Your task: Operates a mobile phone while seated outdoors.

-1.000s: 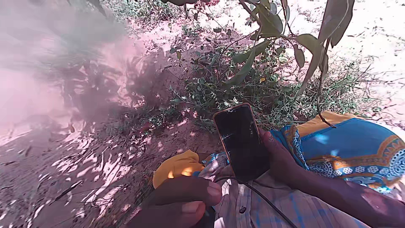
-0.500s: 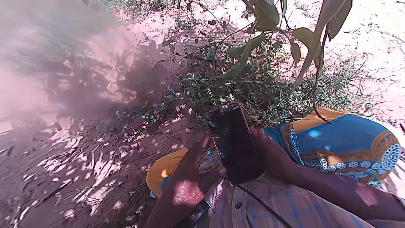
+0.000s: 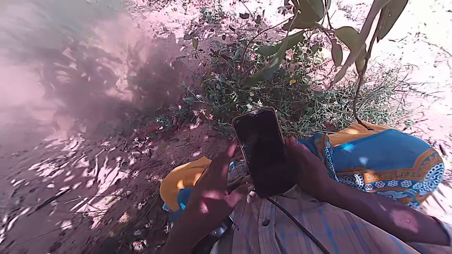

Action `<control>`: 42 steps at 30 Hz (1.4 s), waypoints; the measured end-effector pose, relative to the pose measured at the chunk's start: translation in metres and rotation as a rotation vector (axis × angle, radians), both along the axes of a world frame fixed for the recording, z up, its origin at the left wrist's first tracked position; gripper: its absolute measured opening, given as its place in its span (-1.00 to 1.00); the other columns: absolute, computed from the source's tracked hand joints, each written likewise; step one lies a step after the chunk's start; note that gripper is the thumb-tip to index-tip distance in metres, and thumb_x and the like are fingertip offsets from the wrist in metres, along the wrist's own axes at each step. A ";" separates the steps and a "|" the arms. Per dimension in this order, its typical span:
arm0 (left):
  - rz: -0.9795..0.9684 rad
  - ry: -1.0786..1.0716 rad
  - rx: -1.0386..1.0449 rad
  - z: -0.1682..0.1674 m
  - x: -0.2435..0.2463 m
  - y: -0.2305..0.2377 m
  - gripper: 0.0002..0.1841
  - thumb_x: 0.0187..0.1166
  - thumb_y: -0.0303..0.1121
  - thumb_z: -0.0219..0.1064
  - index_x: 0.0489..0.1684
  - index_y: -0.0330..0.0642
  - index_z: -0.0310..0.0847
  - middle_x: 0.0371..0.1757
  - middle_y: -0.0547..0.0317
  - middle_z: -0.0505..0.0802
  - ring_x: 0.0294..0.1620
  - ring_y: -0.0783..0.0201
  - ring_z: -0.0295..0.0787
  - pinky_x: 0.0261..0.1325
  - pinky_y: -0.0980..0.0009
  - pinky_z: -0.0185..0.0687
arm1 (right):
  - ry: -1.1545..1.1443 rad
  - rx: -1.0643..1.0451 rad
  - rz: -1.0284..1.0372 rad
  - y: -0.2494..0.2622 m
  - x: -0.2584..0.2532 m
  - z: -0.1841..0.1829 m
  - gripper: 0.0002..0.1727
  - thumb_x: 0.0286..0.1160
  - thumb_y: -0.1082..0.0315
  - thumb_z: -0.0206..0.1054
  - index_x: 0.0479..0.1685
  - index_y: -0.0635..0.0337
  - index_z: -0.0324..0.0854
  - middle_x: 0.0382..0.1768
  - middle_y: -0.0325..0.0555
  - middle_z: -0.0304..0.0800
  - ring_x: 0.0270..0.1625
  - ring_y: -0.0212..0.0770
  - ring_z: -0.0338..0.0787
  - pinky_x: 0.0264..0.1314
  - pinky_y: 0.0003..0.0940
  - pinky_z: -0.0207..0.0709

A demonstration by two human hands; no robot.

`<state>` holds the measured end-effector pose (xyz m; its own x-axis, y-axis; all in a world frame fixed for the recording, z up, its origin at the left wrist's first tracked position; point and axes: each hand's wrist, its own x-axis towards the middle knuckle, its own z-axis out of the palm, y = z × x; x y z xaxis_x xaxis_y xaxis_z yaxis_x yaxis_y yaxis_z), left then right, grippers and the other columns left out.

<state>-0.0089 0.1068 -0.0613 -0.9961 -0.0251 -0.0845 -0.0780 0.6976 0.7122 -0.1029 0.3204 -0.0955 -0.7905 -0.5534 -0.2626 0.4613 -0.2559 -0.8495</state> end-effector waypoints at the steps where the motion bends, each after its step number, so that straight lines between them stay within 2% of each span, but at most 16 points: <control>1: -0.003 -0.002 0.003 -0.001 0.000 0.000 -0.02 0.33 0.15 0.48 0.69 -0.39 0.26 0.50 -0.01 0.69 0.53 0.31 0.58 0.60 0.31 0.44 | -0.011 0.000 -0.010 -0.001 0.000 0.001 -0.51 0.81 0.21 -0.29 0.08 0.21 0.60 -0.09 -0.35 0.83 0.10 -0.57 0.76 0.30 -0.51 0.61; 4: 0.022 0.042 -0.010 -0.008 0.003 -0.001 0.04 0.25 0.20 0.48 0.69 -0.38 0.26 0.44 0.02 0.75 0.49 0.24 0.63 0.54 0.19 0.49 | -0.041 -0.027 0.002 -0.001 0.000 0.002 -0.50 0.79 0.27 -0.28 -0.02 0.16 0.67 -0.15 -0.38 0.87 0.04 -0.54 0.81 0.26 -0.47 0.67; 6: 0.021 -0.059 0.017 -0.003 0.003 -0.002 0.13 0.21 0.17 0.52 0.80 -0.32 0.08 0.52 0.03 0.67 0.58 0.25 0.53 0.61 0.18 0.40 | -0.051 -0.052 0.026 -0.001 -0.001 0.002 -0.53 0.78 0.29 -0.25 -0.09 0.11 0.67 -0.20 -0.39 0.87 0.00 -0.55 0.81 0.22 -0.48 0.68; 8: 0.030 -0.075 0.061 -0.008 0.002 -0.004 0.21 0.16 0.12 0.57 0.87 -0.23 -0.07 0.55 0.04 0.64 0.57 0.30 0.52 0.59 0.21 0.43 | -0.065 -0.093 0.045 -0.001 -0.001 0.002 -0.52 0.77 0.32 -0.23 -0.20 0.06 0.71 -0.25 -0.40 0.87 -0.05 -0.56 0.82 0.17 -0.51 0.70; 10: 0.044 -0.088 0.134 -0.007 -0.002 -0.003 0.22 0.15 -0.02 0.61 0.88 -0.25 -0.14 0.59 0.03 0.60 0.54 0.37 0.54 0.56 0.32 0.46 | -0.067 -0.105 0.068 0.000 -0.002 0.001 -0.52 0.76 0.32 -0.22 -0.21 0.04 0.71 -0.25 -0.40 0.87 -0.06 -0.56 0.82 0.16 -0.50 0.70; 12: 0.083 -0.170 0.245 0.006 -0.012 0.004 0.08 0.23 -0.33 0.59 0.81 -0.38 -0.09 0.59 -0.12 0.54 0.49 0.33 0.54 0.51 0.37 0.45 | -0.064 -0.098 0.076 0.000 -0.002 0.001 -0.54 0.73 0.33 -0.21 -0.23 0.02 0.71 -0.25 -0.43 0.87 -0.07 -0.57 0.82 0.14 -0.51 0.70; 15: 0.010 -0.080 0.159 -0.001 -0.002 0.000 0.26 0.14 0.05 0.60 0.85 -0.33 -0.19 0.56 0.04 0.61 0.49 0.49 0.57 0.52 0.46 0.49 | -0.058 -0.107 0.092 0.003 -0.002 0.003 -0.58 0.69 0.36 -0.16 -0.17 0.00 0.71 -0.22 -0.47 0.87 -0.04 -0.61 0.81 0.17 -0.54 0.68; 18: -0.012 0.016 0.136 -0.010 0.004 -0.003 0.26 0.18 0.20 0.54 0.83 -0.40 -0.13 0.51 0.02 0.67 0.45 0.50 0.61 0.51 0.45 0.51 | -0.052 -0.120 0.122 0.004 -0.002 0.000 -0.61 0.67 0.34 -0.13 -0.12 0.01 0.71 -0.20 -0.47 0.86 -0.03 -0.59 0.80 0.17 -0.52 0.67; 20: 0.019 0.047 0.129 -0.015 0.006 -0.002 0.22 0.15 0.21 0.54 0.80 -0.40 -0.01 0.45 0.05 0.73 0.42 0.45 0.65 0.49 0.40 0.54 | -0.041 -0.130 0.143 0.004 -0.003 -0.003 -0.62 0.67 0.32 -0.11 -0.08 0.04 0.71 -0.16 -0.45 0.86 0.01 -0.57 0.80 0.21 -0.50 0.67; 23: 0.025 0.029 0.116 -0.015 0.008 -0.004 0.19 0.14 0.21 0.54 0.79 -0.33 0.05 0.43 0.14 0.74 0.41 0.48 0.66 0.48 0.41 0.56 | -0.034 -0.155 0.157 0.003 -0.004 -0.006 -0.63 0.67 0.31 -0.10 -0.10 0.03 0.71 -0.16 -0.45 0.86 0.01 -0.57 0.80 0.21 -0.50 0.67; 25: 0.003 -0.074 0.120 -0.005 0.006 -0.005 0.16 0.16 0.12 0.54 0.80 -0.31 0.00 0.50 0.14 0.67 0.47 0.52 0.57 0.51 0.44 0.49 | -0.042 -0.166 0.154 0.002 -0.003 -0.006 -0.63 0.67 0.32 -0.10 -0.12 0.02 0.71 -0.17 -0.45 0.86 0.00 -0.57 0.79 0.20 -0.50 0.66; 26: -0.003 -0.091 0.135 -0.002 0.005 -0.005 0.11 0.20 0.09 0.55 0.76 -0.33 0.05 0.50 0.11 0.64 0.48 0.52 0.54 0.49 0.45 0.48 | -0.046 -0.168 0.150 0.002 -0.003 -0.006 -0.62 0.67 0.32 -0.10 -0.13 0.01 0.72 -0.18 -0.45 0.86 0.00 -0.57 0.80 0.20 -0.50 0.67; 27: 0.001 -0.085 0.149 -0.002 0.004 -0.005 0.12 0.22 0.09 0.55 0.77 -0.34 0.03 0.50 0.08 0.65 0.47 0.49 0.55 0.48 0.42 0.48 | -0.049 -0.172 0.149 0.002 -0.003 -0.006 -0.62 0.68 0.32 -0.10 -0.12 0.02 0.72 -0.17 -0.44 0.87 0.00 -0.57 0.81 0.21 -0.50 0.67; 30: 0.060 -0.130 0.170 -0.001 0.003 -0.001 0.25 0.16 0.08 0.57 0.91 -0.14 -0.22 0.50 0.05 0.66 0.47 0.37 0.59 0.48 0.30 0.51 | -0.043 -0.172 0.168 0.003 -0.004 -0.007 -0.61 0.68 0.31 -0.11 -0.05 0.06 0.72 -0.12 -0.43 0.87 0.05 -0.56 0.80 0.25 -0.49 0.67; 37: 0.041 -0.140 0.154 -0.006 0.004 -0.004 0.27 0.14 0.10 0.59 0.93 -0.04 -0.24 0.49 0.18 0.69 0.49 0.48 0.57 0.56 0.41 0.47 | -0.039 -0.184 0.185 0.005 -0.005 -0.010 -0.65 0.65 0.28 -0.06 -0.15 0.02 0.72 -0.17 -0.41 0.85 0.01 -0.54 0.79 0.21 -0.48 0.66; 42: 0.019 -0.139 0.155 -0.010 0.003 -0.005 0.30 0.12 0.00 0.62 0.94 0.02 -0.32 0.55 0.14 0.63 0.52 0.40 0.56 0.59 0.30 0.44 | -0.050 -0.174 0.192 0.005 -0.006 -0.009 -0.63 0.63 0.30 -0.11 -0.23 -0.03 0.68 -0.23 -0.42 0.83 -0.04 -0.56 0.78 0.15 -0.51 0.65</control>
